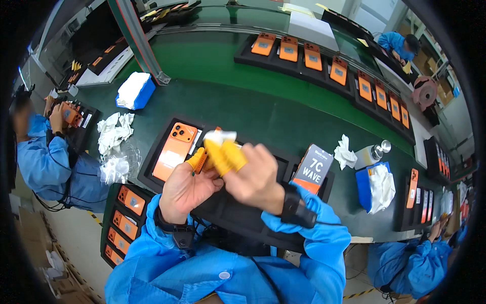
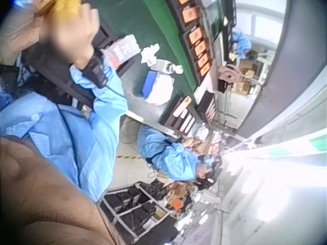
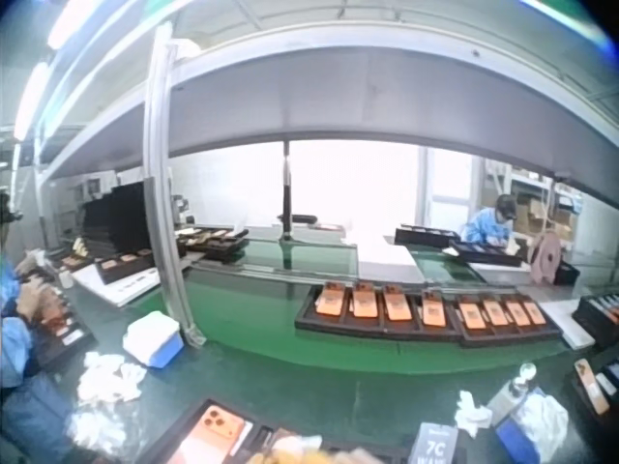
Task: Cleaning and inspecting smartphone backs and camera lenses on an assembly line.
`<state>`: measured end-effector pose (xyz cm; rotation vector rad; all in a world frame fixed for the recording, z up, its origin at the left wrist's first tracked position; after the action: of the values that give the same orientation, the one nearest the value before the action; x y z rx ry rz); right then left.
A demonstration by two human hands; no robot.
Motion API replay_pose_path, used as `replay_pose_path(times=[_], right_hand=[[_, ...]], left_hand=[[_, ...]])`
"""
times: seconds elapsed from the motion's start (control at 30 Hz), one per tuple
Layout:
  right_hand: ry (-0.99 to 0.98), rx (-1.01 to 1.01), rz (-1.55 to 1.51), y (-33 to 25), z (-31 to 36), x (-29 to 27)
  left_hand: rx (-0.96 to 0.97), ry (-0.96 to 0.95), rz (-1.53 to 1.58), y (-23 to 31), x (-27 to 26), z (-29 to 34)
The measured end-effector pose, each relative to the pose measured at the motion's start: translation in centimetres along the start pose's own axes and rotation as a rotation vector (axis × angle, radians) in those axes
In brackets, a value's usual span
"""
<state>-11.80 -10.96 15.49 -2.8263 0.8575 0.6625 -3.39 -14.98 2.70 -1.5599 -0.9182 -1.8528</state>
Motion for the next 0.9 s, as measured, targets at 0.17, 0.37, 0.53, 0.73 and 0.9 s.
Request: replay_pose_path(times=[0.17, 0.37, 0.53, 0.73, 0.9], right_hand=[[-0.026, -0.006, 0.04, 0.6, -0.1, 0.3], [-0.021, 0.007, -0.13, -1.0, 1.2, 0.9], [0.024, -0.049, 0.004, -0.3, 0.7, 0.4], [0.018, -0.064, 0.044, 0.0, -0.6, -0.5], [-0.003, -0.094, -0.08, -2.3, 1.1, 0.1]], left_hand=[[0.154, 0.555, -0.154, 0.7, -0.5, 0.8], [0.169, 0.515, -0.134, 0.6, 0.0, 0.3], [0.048, 0.078, 0.001, -0.1, 0.6, -0.5], [0.053, 0.144, -0.099, 0.4, 1.0, 0.3], [0.059, 0.167, -0.129, 0.3, -0.1, 0.1]])
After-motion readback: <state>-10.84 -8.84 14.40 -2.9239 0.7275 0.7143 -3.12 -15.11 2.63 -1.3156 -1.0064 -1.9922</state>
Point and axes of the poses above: each hand's wrist, its own z-axis away from the middle knuckle, its own x-axis out of the palm, y = z × x, the point moved 9 cm from there along -z, towards the middle knuckle, and after that the axes turned 5 degrees about -z, right-handed, at the moved point
